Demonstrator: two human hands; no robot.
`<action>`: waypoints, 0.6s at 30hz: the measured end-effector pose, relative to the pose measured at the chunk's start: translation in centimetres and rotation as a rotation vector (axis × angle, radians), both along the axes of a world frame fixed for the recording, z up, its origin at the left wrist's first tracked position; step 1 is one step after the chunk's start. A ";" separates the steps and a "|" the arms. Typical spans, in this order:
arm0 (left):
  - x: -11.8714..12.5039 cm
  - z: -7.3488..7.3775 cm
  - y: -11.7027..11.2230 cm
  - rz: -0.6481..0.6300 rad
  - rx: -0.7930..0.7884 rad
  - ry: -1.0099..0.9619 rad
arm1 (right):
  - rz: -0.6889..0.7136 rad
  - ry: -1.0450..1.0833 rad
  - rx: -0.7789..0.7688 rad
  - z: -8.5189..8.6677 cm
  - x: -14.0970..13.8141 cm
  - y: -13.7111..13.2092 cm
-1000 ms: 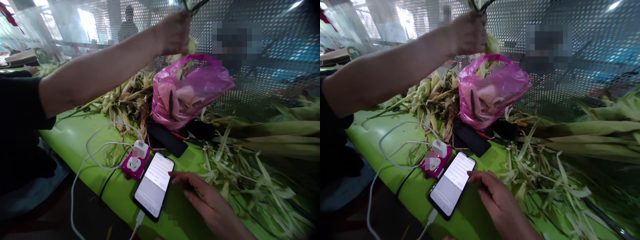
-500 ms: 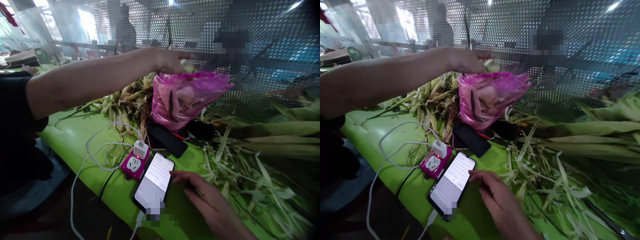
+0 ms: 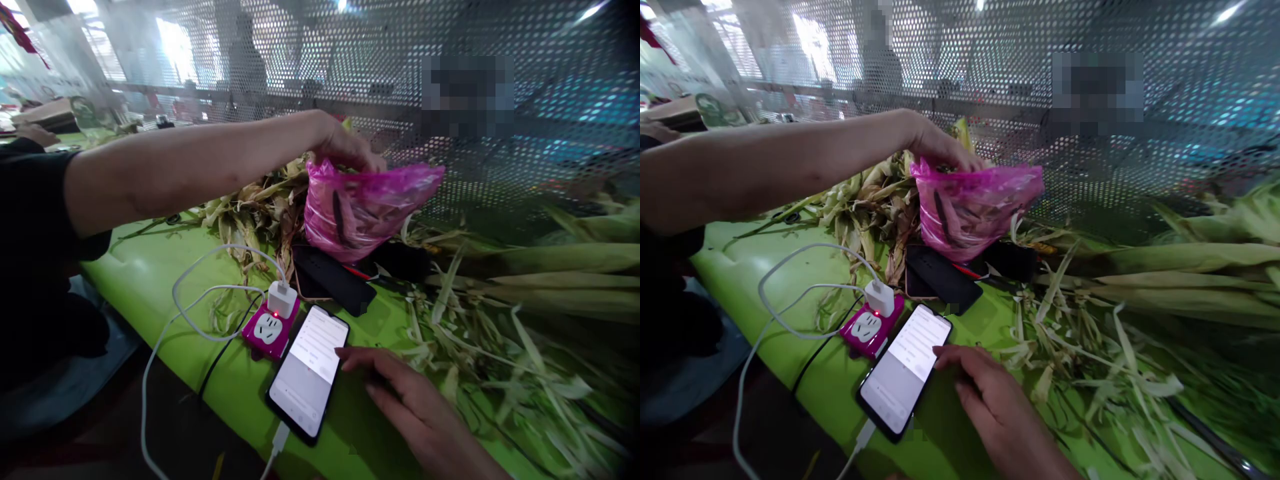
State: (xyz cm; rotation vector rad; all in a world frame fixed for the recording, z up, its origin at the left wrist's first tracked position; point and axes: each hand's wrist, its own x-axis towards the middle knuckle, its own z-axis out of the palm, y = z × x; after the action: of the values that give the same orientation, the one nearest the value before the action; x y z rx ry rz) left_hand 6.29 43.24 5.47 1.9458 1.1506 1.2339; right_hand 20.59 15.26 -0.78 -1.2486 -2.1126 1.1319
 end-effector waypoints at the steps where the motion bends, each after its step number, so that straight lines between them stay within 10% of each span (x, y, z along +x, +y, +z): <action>1: 0.6 -1.3 -0.7 0.007 -0.016 0.002 | -0.009 0.000 0.006 0.0 0.1 0.0; 3: 2.0 -2.3 -1.4 -0.017 -0.036 0.009 | -0.022 0.001 0.008 -0.1 0.2 0.1; 9: 3.1 0.9 -3.6 -0.059 -0.033 0.035 | -0.016 -0.010 -0.002 -0.3 0.6 0.1; 15: -0.2 -13.3 -23.2 0.035 -0.081 -0.069 | -0.007 -0.003 -0.002 -0.3 0.4 0.0; 18: -0.7 -16.0 -28.3 0.023 -0.081 -0.066 | 0.013 0.006 -0.013 -0.4 0.3 -0.1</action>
State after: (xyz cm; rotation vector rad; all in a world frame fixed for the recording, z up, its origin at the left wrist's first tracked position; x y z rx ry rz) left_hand 5.54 14.92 -10.55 1.8238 1.1738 1.2353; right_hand 20.86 15.20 -1.18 -1.2383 -2.1152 1.1549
